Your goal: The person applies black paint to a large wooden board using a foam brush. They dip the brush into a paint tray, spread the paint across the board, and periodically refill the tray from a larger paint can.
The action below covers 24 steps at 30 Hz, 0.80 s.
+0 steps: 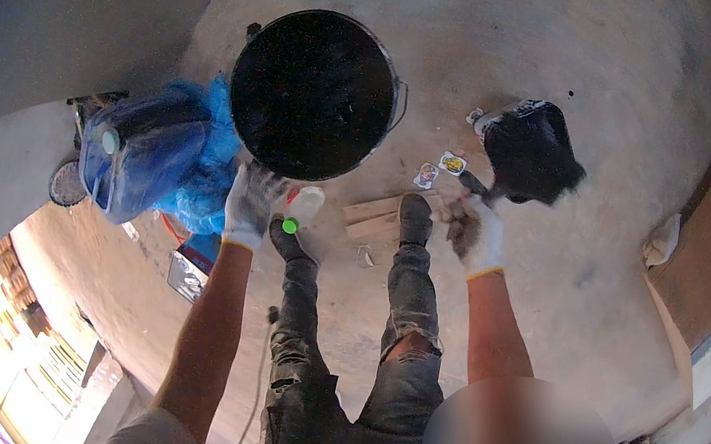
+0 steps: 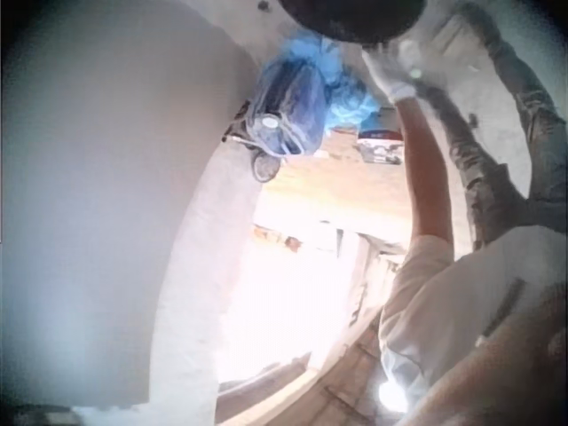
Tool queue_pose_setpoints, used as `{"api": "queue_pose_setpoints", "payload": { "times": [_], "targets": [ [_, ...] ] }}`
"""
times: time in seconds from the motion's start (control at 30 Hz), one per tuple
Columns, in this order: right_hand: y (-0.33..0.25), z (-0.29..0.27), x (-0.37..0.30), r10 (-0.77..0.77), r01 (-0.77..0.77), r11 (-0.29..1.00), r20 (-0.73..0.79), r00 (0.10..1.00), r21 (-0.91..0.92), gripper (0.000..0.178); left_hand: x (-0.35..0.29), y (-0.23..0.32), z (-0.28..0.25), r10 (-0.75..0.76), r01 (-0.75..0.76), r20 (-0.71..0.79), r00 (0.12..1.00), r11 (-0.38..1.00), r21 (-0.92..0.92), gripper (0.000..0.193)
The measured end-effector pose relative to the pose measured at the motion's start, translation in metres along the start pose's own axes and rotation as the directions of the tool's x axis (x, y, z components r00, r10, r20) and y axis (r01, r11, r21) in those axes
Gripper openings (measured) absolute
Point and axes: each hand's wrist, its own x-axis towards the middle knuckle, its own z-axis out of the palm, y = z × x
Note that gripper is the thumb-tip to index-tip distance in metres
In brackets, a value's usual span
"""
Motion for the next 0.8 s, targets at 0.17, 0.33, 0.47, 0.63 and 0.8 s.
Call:
{"api": "queue_pose_setpoints", "payload": {
  "times": [0.17,0.33,0.47,0.63,0.8],
  "targets": [
    [0.041,0.098,0.057,-0.171,0.186,0.967,0.101,0.98,-0.173,0.027,0.024,0.032,0.013,0.035,-0.051,0.167,0.985,0.994,0.092,0.054],
    [0.037,0.135,0.096,-0.117,0.11,0.968,-0.02,0.993,-0.226,0.033,0.041,0.054,0.009,0.131,-0.151,0.114,0.985,0.97,0.191,0.046],
    [0.03,0.141,0.097,-0.202,0.162,0.907,-0.063,0.977,-0.39,0.033,0.051,0.078,0.02,0.267,-0.28,0.09,0.96,0.936,0.214,0.033],
    [0.014,0.159,0.097,-0.226,0.201,0.903,-0.024,0.974,-0.38,0.037,0.06,0.1,0.045,0.401,-0.42,0.136,0.906,0.815,0.4,0.026],
    [0.011,0.158,0.102,-0.206,0.161,0.876,-0.05,0.977,-0.454,0.036,0.06,0.12,0.064,0.401,-0.361,0.198,0.894,0.384,0.85,0.04]
  ]
}}
